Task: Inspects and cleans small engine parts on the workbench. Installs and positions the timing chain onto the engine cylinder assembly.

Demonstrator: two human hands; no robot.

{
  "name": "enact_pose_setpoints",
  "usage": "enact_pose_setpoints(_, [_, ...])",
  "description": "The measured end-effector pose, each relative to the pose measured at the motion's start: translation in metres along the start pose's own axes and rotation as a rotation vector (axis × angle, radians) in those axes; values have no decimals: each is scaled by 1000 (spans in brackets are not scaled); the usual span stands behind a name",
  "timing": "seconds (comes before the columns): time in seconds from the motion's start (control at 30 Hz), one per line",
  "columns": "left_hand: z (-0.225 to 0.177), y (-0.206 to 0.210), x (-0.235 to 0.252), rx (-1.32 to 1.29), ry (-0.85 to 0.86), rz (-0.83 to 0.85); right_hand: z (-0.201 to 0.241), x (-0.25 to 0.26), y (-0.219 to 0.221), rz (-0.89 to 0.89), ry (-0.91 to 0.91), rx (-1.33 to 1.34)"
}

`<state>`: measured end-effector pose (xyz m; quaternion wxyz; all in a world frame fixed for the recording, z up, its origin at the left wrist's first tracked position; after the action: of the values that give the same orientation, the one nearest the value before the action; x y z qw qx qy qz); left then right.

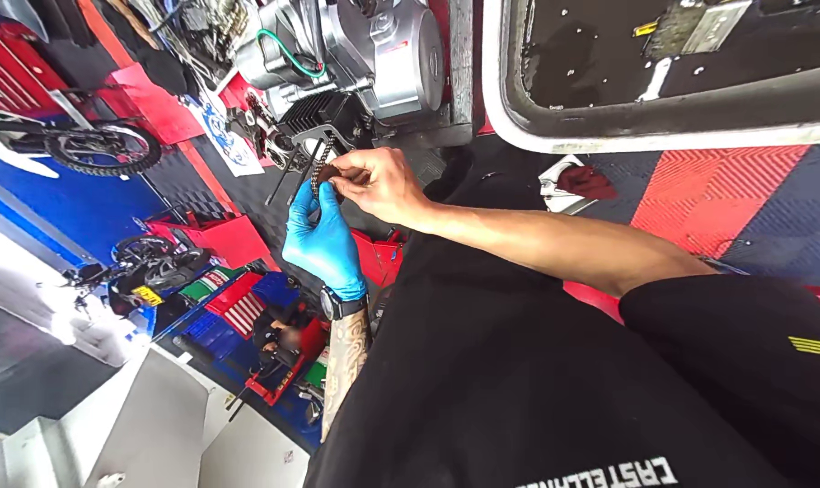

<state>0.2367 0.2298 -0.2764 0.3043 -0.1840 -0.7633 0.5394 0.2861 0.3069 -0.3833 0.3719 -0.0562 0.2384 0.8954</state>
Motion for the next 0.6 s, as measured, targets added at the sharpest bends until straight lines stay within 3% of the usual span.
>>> enact_pose_setpoints(0.37, [0, 7, 2, -69, 36, -120, 4, 1, 2, 15, -10, 49])
enact_pose_setpoints(0.47, [-3, 2, 7, -95, -14, -62, 4, 5, 0, 12, -36, 51])
enact_pose_setpoints(0.6, [3, -14, 14, -217, -99, 107, 8, 8, -8, 104, 69, 117])
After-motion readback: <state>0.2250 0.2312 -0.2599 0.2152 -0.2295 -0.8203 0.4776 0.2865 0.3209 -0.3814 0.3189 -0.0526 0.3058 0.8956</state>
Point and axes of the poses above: each hand's wrist, its own x-axis towards the middle knuckle, its own y-axis out of the palm, z = x × y, the point moved 3 cm from there along x, towards the middle knuckle, and after that the axes turned 10 degrees about y, right-handed, at the moved point
